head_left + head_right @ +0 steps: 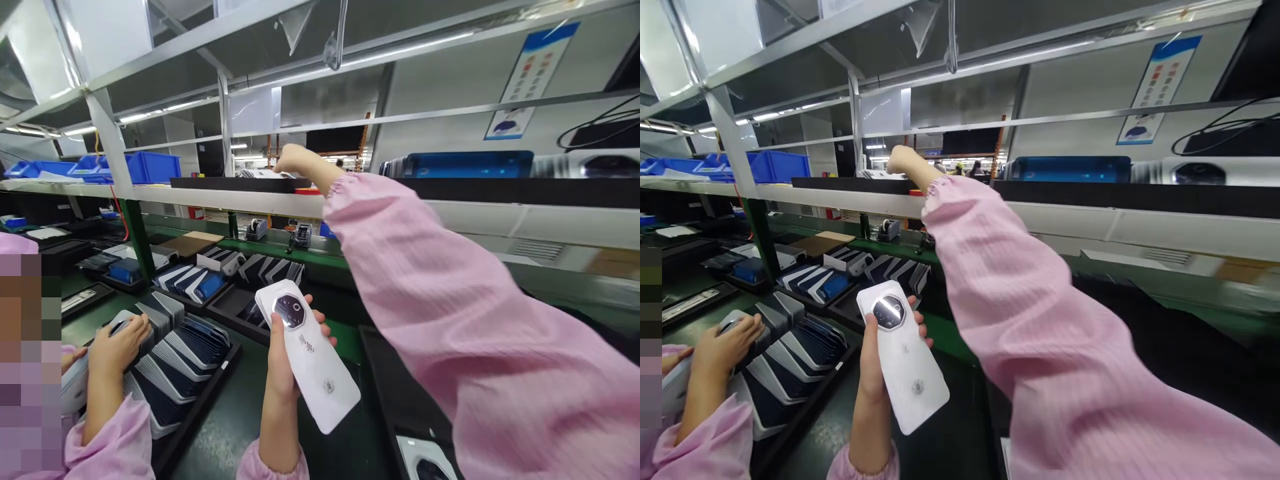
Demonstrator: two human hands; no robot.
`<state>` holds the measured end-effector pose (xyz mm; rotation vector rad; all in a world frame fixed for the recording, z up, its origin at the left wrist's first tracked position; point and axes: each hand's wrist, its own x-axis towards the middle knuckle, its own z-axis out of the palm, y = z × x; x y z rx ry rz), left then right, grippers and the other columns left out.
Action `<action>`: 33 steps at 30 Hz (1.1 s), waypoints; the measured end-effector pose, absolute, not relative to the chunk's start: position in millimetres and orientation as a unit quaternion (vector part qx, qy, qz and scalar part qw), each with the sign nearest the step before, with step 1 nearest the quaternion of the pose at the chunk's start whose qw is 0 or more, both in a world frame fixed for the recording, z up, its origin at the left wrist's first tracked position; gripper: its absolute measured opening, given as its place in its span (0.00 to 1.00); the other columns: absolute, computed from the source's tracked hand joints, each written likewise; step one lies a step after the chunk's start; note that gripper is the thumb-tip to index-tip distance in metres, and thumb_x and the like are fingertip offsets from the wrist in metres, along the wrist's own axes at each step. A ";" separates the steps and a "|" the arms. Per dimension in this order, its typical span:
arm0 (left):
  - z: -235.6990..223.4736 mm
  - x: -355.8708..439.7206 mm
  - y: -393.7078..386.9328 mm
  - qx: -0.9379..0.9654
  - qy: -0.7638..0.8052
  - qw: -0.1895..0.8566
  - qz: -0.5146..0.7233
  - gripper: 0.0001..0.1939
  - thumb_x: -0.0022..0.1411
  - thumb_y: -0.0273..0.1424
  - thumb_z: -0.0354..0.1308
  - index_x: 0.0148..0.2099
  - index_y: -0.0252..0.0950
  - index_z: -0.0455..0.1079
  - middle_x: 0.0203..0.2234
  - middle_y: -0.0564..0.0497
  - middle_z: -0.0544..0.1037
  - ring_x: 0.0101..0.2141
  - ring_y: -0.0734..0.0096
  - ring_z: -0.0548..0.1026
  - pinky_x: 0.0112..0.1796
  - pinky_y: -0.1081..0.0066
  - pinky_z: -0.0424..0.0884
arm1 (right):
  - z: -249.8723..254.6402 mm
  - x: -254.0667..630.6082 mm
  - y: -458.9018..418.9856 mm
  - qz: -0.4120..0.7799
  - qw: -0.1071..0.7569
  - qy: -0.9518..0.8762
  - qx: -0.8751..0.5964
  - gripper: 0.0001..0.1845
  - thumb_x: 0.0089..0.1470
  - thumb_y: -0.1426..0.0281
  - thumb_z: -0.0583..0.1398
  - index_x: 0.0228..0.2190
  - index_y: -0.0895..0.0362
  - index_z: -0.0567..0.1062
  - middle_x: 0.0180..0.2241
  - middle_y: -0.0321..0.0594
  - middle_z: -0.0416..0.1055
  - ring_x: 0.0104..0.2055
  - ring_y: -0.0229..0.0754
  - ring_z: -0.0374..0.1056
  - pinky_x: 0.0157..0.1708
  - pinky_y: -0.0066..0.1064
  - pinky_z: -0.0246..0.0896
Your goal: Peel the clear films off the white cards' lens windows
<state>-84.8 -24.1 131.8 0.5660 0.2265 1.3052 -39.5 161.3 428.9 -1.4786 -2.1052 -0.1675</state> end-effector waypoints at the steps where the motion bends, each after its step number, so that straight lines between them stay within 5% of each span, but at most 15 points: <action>1: 134.2 -83.5 -25.7 0.260 0.106 0.764 0.581 0.37 0.67 0.60 0.51 0.63 0.36 0.68 0.44 0.41 0.78 0.40 0.61 0.79 0.39 0.60 0.78 | 425.6 -29.6 150.4 -0.063 0.275 -0.779 -0.560 0.15 0.56 0.81 0.64 0.46 0.74 0.78 0.49 0.62 0.75 0.54 0.58 0.72 0.57 0.45 0.64; 7: 146.7 -61.3 -59.6 0.283 0.071 0.853 0.433 0.49 0.53 0.68 0.59 0.59 0.29 0.73 0.36 0.42 0.78 0.31 0.64 0.76 0.33 0.67 0.76 | 336.4 80.4 -10.6 -0.041 0.349 -0.835 -0.423 0.12 0.63 0.71 0.61 0.46 0.56 0.81 0.45 0.44 0.78 0.48 0.48 0.74 0.52 0.39 0.69; 12: 144.1 -28.8 -100.4 0.367 0.058 0.883 0.288 0.41 0.56 0.66 0.59 0.48 0.31 0.79 0.38 0.40 0.78 0.33 0.65 0.76 0.36 0.69 0.74 | 216.6 146.6 -159.8 -0.154 0.433 -0.779 -0.426 0.13 0.62 0.70 0.65 0.48 0.51 0.81 0.51 0.46 0.75 0.52 0.49 0.73 0.50 0.41 0.72; 16: 137.5 -5.6 -123.7 0.570 0.102 0.780 0.238 0.38 0.58 0.66 0.55 0.40 0.34 0.80 0.31 0.41 0.77 0.31 0.64 0.73 0.34 0.68 0.72 | 162.6 170.8 -203.9 -0.206 0.520 -0.674 -0.482 0.08 0.57 0.71 0.69 0.40 0.50 0.81 0.42 0.43 0.75 0.44 0.48 0.73 0.43 0.41 0.72; 25: 132.8 25.3 -129.6 0.753 0.190 0.590 0.221 0.36 0.65 0.64 0.45 0.35 0.35 0.72 0.27 0.45 0.75 0.28 0.64 0.72 0.31 0.69 0.69 | 151.2 205.5 -209.0 -0.076 0.503 -0.714 -0.482 0.07 0.57 0.77 0.66 0.34 0.54 0.76 0.36 0.38 0.69 0.37 0.40 0.70 0.37 0.32 0.70; 33: 135.4 33.5 -129.0 0.707 0.148 0.643 0.255 0.28 0.66 0.57 0.55 0.33 0.36 0.77 0.26 0.46 0.74 0.28 0.65 0.71 0.32 0.70 0.67 | 152.2 215.8 -209.7 -0.041 0.505 -0.706 -0.496 0.08 0.59 0.77 0.65 0.31 0.53 0.75 0.34 0.37 0.72 0.36 0.40 0.71 0.35 0.31 0.70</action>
